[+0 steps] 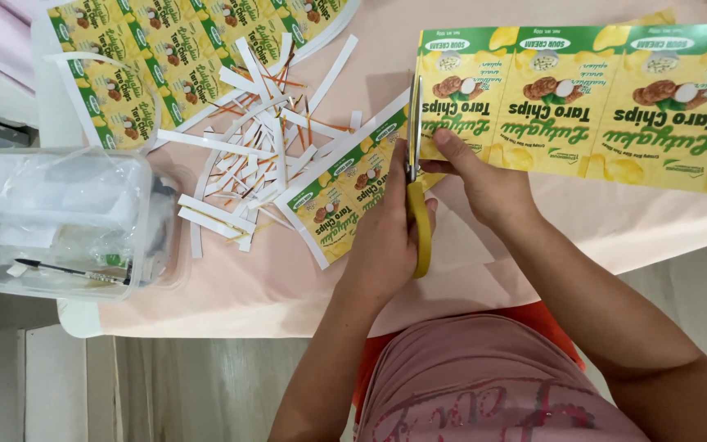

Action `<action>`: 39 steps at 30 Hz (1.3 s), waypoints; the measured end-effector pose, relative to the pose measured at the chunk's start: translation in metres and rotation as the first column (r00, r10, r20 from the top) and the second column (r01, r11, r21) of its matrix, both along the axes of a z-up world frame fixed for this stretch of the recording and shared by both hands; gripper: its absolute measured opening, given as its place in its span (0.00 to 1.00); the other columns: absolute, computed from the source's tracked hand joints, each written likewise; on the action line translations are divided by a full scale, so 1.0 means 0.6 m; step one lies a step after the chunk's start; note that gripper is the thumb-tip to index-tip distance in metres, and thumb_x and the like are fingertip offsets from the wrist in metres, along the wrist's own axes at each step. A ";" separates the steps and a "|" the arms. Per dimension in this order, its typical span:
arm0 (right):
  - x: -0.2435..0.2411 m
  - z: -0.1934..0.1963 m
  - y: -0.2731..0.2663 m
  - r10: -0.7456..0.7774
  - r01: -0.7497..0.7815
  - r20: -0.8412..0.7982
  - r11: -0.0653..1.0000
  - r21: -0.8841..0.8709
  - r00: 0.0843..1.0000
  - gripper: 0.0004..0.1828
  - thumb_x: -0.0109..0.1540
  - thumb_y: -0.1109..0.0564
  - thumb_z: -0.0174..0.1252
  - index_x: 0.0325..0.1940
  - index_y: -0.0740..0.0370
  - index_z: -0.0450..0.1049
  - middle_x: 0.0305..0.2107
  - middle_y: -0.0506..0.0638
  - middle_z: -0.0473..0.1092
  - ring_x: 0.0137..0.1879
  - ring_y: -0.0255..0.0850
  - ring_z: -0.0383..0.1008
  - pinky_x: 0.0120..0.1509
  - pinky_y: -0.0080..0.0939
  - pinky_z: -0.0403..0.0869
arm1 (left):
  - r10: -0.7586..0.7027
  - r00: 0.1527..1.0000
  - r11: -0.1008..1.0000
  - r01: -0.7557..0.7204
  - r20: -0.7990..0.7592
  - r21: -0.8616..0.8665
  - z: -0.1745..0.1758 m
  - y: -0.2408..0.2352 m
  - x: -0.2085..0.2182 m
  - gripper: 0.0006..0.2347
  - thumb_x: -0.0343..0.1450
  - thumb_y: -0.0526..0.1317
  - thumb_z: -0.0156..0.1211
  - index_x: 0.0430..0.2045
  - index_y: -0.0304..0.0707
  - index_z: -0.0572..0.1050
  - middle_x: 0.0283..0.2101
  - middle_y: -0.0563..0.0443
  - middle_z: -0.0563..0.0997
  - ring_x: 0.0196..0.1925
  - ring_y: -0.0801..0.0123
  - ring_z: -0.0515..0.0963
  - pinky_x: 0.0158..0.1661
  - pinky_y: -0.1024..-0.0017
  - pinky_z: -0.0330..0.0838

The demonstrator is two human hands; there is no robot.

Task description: The person uses yellow-handled scissors to cut a sheet of printed Lutyaku Taro Chips labels into individual pieces. They repeatedly trim the edges and separate the labels, placing the cut pieces on the table.

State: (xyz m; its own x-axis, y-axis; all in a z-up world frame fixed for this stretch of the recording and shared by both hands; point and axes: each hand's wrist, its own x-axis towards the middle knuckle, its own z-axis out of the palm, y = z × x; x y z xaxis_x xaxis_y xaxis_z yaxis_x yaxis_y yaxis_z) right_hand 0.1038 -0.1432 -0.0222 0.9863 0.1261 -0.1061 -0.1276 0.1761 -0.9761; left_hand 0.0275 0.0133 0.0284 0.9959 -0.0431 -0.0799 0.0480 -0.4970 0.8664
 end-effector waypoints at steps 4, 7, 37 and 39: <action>-0.003 0.002 0.003 -0.007 0.007 -0.001 1.000 -0.004 1.000 0.25 0.65 0.50 0.65 0.57 0.72 0.71 0.49 0.67 0.76 0.49 0.58 0.81 0.51 0.59 0.84 | 0.003 1.000 1.000 -0.003 0.005 0.007 0.000 -0.002 -0.001 0.31 0.77 0.46 0.48 0.76 0.44 0.44 0.41 0.28 0.82 0.42 0.34 0.84 0.46 0.46 0.76; -0.006 0.003 0.005 -0.018 0.018 -0.001 1.000 -0.010 1.000 0.26 0.65 0.50 0.66 0.58 0.72 0.70 0.49 0.67 0.76 0.49 0.58 0.81 0.51 0.59 0.84 | 0.007 1.000 1.000 -0.007 -0.018 -0.008 -0.003 -0.003 -0.001 0.31 0.77 0.46 0.47 0.76 0.45 0.44 0.41 0.29 0.82 0.41 0.34 0.84 0.46 0.46 0.76; -0.010 0.018 0.026 0.010 0.074 0.208 0.916 -0.394 0.978 0.25 0.66 0.46 0.69 0.55 0.69 0.74 0.49 0.64 0.76 0.58 0.51 0.76 0.63 0.55 0.75 | 0.017 0.999 0.997 -0.015 0.031 -0.072 0.011 0.005 0.005 0.31 0.77 0.47 0.45 0.75 0.36 0.43 0.43 0.28 0.84 0.40 0.35 0.85 0.45 0.47 0.76; -0.010 0.014 0.028 0.000 0.076 0.198 0.922 -0.379 0.980 0.25 0.65 0.45 0.70 0.53 0.68 0.75 0.48 0.63 0.76 0.56 0.50 0.77 0.62 0.55 0.75 | 0.019 0.999 0.997 -0.016 0.033 -0.074 0.011 0.004 0.005 0.31 0.77 0.46 0.46 0.75 0.36 0.43 0.40 0.29 0.84 0.38 0.36 0.85 0.44 0.48 0.77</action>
State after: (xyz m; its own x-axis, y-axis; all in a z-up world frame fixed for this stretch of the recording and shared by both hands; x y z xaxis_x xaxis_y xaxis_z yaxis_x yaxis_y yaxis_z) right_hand 0.0980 -0.1265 -0.0138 0.9958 0.0754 0.0515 0.0667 -0.2148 -0.9744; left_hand 0.0305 0.0160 0.0348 0.9986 -0.0301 -0.0437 0.0265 -0.4310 0.9020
